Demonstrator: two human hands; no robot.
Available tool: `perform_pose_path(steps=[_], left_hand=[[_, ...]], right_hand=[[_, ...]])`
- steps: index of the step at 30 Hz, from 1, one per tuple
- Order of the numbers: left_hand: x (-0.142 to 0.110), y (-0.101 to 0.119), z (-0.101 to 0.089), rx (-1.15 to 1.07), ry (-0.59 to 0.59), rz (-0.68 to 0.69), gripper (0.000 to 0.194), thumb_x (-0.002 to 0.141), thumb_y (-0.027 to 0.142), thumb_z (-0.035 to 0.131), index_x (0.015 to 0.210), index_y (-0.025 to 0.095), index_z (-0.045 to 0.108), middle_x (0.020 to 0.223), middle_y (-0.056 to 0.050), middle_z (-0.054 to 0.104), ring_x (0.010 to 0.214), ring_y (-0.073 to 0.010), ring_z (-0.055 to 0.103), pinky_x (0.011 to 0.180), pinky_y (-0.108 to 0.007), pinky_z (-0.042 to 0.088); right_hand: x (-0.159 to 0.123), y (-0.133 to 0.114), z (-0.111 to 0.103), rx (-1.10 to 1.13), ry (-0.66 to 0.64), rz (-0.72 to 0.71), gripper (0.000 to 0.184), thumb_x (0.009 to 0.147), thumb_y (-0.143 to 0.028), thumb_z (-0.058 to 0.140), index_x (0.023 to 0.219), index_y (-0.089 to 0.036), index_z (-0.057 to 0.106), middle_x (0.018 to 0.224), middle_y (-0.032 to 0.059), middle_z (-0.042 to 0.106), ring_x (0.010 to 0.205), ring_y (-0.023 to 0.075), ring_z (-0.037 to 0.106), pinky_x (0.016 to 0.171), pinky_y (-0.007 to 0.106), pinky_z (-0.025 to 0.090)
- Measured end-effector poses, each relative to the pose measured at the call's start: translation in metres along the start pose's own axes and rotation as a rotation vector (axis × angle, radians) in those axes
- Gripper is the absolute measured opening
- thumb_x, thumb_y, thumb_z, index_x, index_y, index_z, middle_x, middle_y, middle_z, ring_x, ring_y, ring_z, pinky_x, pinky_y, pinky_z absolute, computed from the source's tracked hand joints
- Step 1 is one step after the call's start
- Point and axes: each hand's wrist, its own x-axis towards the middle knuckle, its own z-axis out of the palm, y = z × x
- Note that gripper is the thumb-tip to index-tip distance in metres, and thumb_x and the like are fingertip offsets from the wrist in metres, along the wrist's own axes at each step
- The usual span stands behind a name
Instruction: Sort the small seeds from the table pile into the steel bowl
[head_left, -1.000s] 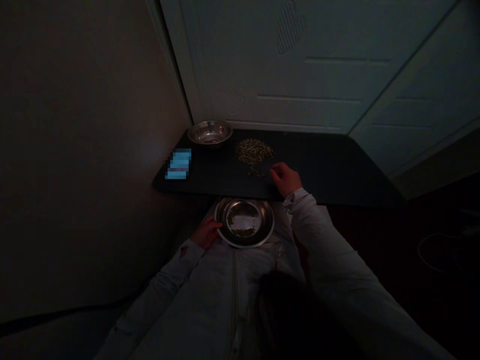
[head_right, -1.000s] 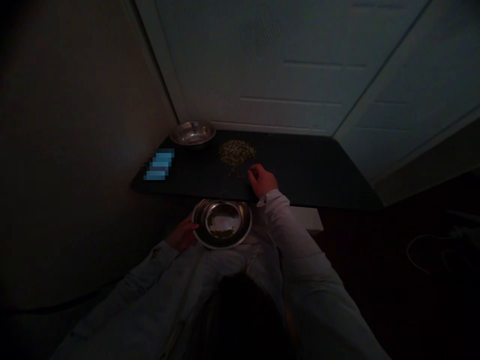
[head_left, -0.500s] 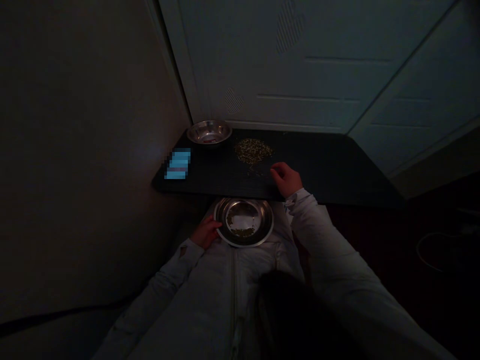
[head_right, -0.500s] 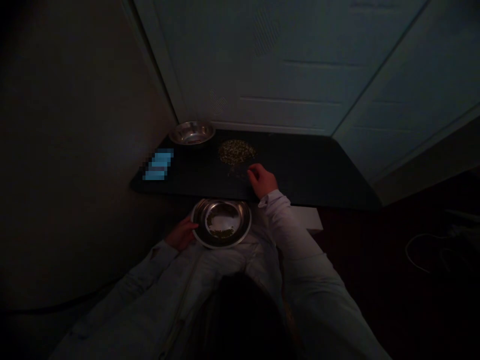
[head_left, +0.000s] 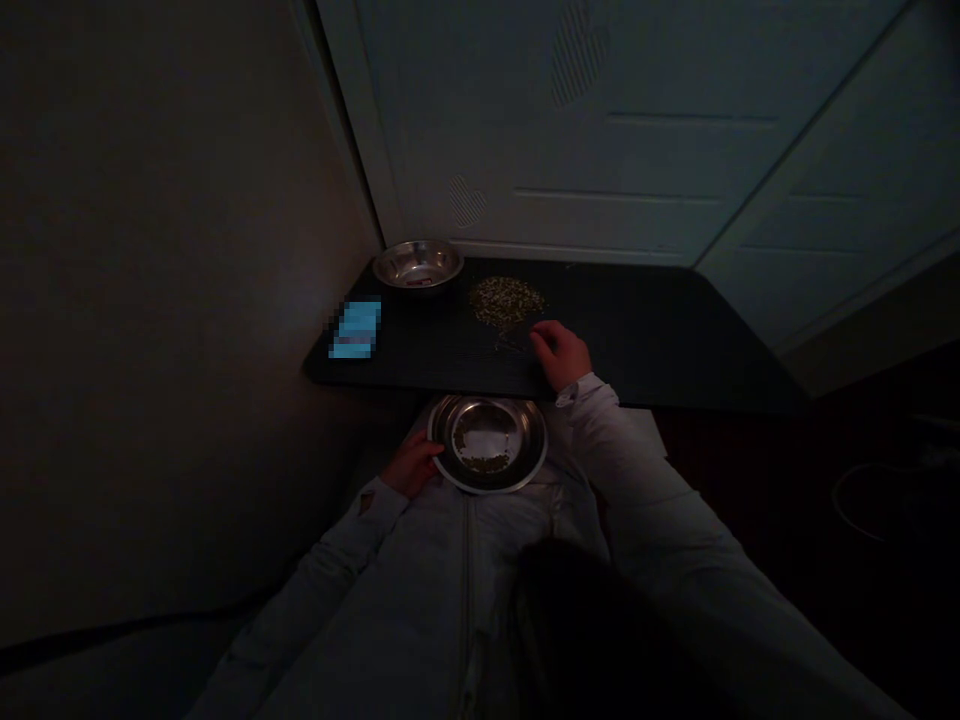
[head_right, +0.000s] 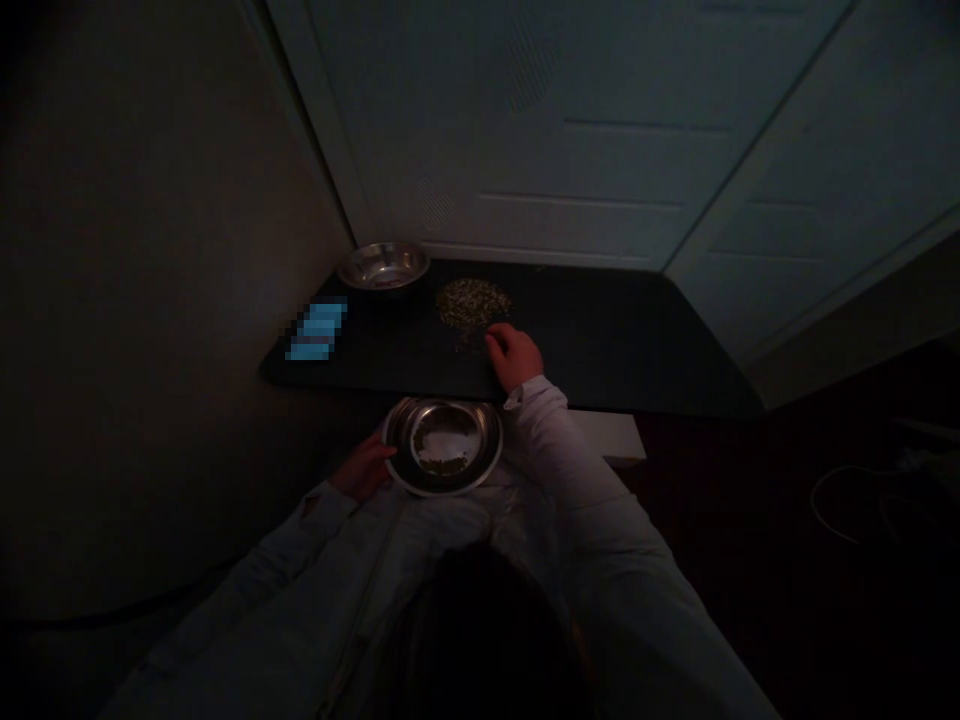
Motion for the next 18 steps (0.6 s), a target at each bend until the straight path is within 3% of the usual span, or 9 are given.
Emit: perform_pose_path(steps=[6,11,18], left_hand=[[-0.0005,0.0000,0.0001,0.024,0.029,-0.020,0.037,0.053,0.007,0.065,0.089,0.018,0.065,0.081,-0.003,0.068,0.084,-0.0223,0.060,0.072,-0.030,0.046],[-0.0018,0.0011,0.0017,0.020,0.016,-0.013,0.045,0.052,0.008,0.065,0.097,0.017,0.062,0.085,-0.004,0.068,0.082,-0.0201,0.061,0.071,-0.029,0.047],[-0.0003,-0.0008,0.0015,0.018,-0.009,-0.007,0.042,0.053,0.008,0.065,0.094,0.018,0.063,0.084,-0.003,0.068,0.080,-0.0191,0.061,0.071,-0.029,0.047]], right_hand=[[0.0006,0.0006,0.0019,0.025,-0.041,-0.044,0.023,0.078,-0.032,0.044,0.088,-0.018,0.060,0.081,0.0054,0.062,0.075,0.0174,0.054,0.071,0.030,0.041],[-0.0006,0.0013,0.0019,0.068,-0.068,-0.071,0.022,0.078,-0.031,0.044,0.086,-0.019,0.060,0.084,0.0044,0.062,0.078,0.0162,0.055,0.075,0.030,0.041],[0.0002,0.0039,0.0013,0.076,0.000,-0.076,0.023,0.079,-0.032,0.042,0.088,-0.019,0.059,0.087,0.0056,0.063,0.081,0.0173,0.056,0.078,0.032,0.042]])
